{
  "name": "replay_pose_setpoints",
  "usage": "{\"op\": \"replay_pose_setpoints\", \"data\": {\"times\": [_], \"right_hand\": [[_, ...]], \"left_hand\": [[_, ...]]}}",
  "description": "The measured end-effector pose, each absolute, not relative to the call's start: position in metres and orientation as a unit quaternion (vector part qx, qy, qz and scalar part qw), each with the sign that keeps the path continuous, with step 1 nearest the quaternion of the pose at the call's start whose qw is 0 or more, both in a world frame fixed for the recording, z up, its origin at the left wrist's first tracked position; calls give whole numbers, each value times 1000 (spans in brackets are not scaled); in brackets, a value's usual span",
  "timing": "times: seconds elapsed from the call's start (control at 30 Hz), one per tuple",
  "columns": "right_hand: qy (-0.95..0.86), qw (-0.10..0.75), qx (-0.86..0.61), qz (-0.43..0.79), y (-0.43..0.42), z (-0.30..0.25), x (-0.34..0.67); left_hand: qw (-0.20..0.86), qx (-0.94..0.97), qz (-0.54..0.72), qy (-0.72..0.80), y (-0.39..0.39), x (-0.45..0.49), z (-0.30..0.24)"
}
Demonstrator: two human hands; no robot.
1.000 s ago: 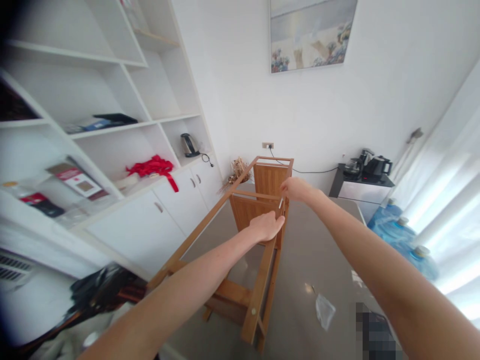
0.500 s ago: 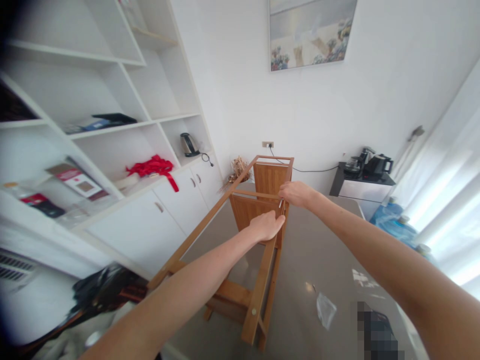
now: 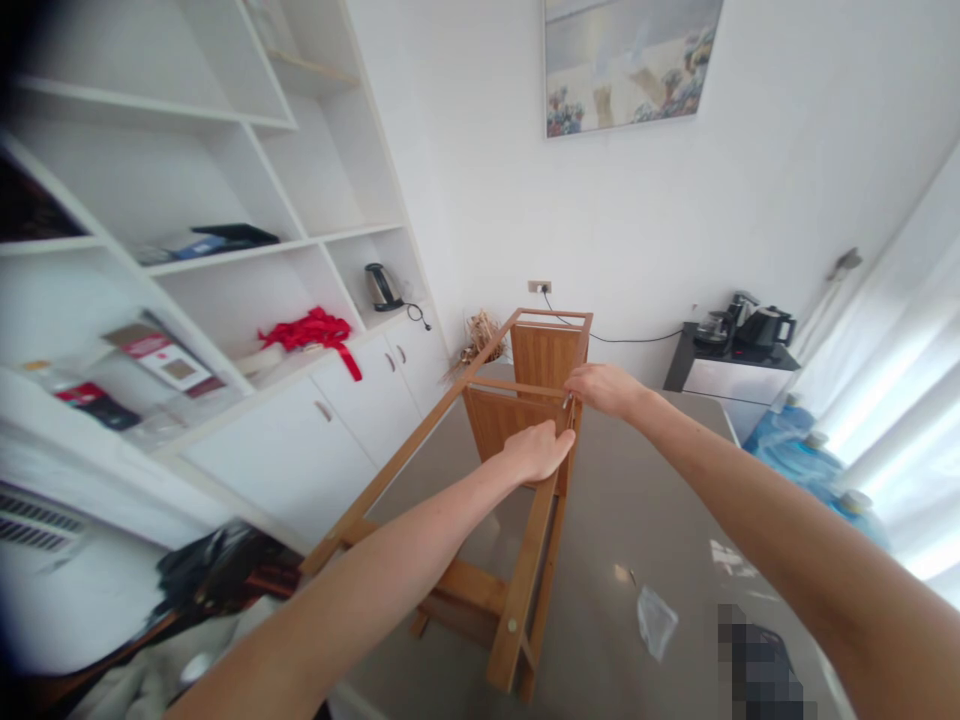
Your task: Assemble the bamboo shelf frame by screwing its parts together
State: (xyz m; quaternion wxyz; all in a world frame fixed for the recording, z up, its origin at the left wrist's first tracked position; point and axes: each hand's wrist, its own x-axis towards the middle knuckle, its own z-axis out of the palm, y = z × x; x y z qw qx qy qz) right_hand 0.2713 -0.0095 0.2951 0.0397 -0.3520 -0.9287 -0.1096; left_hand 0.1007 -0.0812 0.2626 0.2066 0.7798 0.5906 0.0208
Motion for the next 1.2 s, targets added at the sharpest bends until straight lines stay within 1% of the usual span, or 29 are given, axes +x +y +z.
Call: {"op": "replay_pose_setpoints", "data": {"times": [0.17, 0.23, 0.3, 0.37, 0.47, 0.5, 0.53, 0.57, 0.63, 0.7, 0.73, 0.8, 0.87, 0.97, 1.07, 1.2], "right_hand": [[-898, -45, -426, -99, -16, 305, 253], [-854, -60, -509, -95, -20, 306, 241], [-800, -54, -591, -84, -21, 306, 230], [-750, -42, -659, -43, -17, 306, 223], [-700, -42, -707, 90, -9, 310, 223], [-694, -47, -708, 124, -7, 312, 225], [-698, -52, -703, 129, -6, 314, 228], [-710, -53, -694, 104, -7, 316, 232], [-767, -45, -641, 3, -10, 318, 242], [-842, -38, -530, -96, -13, 318, 250], [-874, -41, -468, -126, -14, 318, 254], [-909, -52, -382, -157, -13, 317, 259], [-918, -62, -354, -166, -10, 316, 261], [-915, -76, -369, -142, -5, 318, 260], [-886, -86, -445, -98, -6, 319, 257], [-841, -58, -537, -45, -10, 316, 251]], "left_hand": [[207, 782, 13, 588, -81, 101, 263], [207, 781, 13, 589, -82, 102, 264], [209, 779, 15, 590, -82, 102, 264], [210, 781, 20, 588, -82, 102, 265], [210, 781, 22, 588, -83, 102, 266], [210, 781, 21, 588, -83, 101, 266], [210, 780, 19, 589, -83, 101, 266], [211, 779, 18, 590, -83, 101, 266], [212, 778, 17, 591, -83, 101, 267], [213, 779, 16, 590, -83, 101, 267], [213, 779, 15, 590, -83, 101, 267], [212, 778, 13, 591, -83, 102, 266], [210, 777, 13, 594, -82, 102, 266], [211, 778, 17, 591, -81, 102, 264], [213, 781, 22, 587, -80, 101, 262], [214, 779, 29, 589, -80, 101, 261]]}}
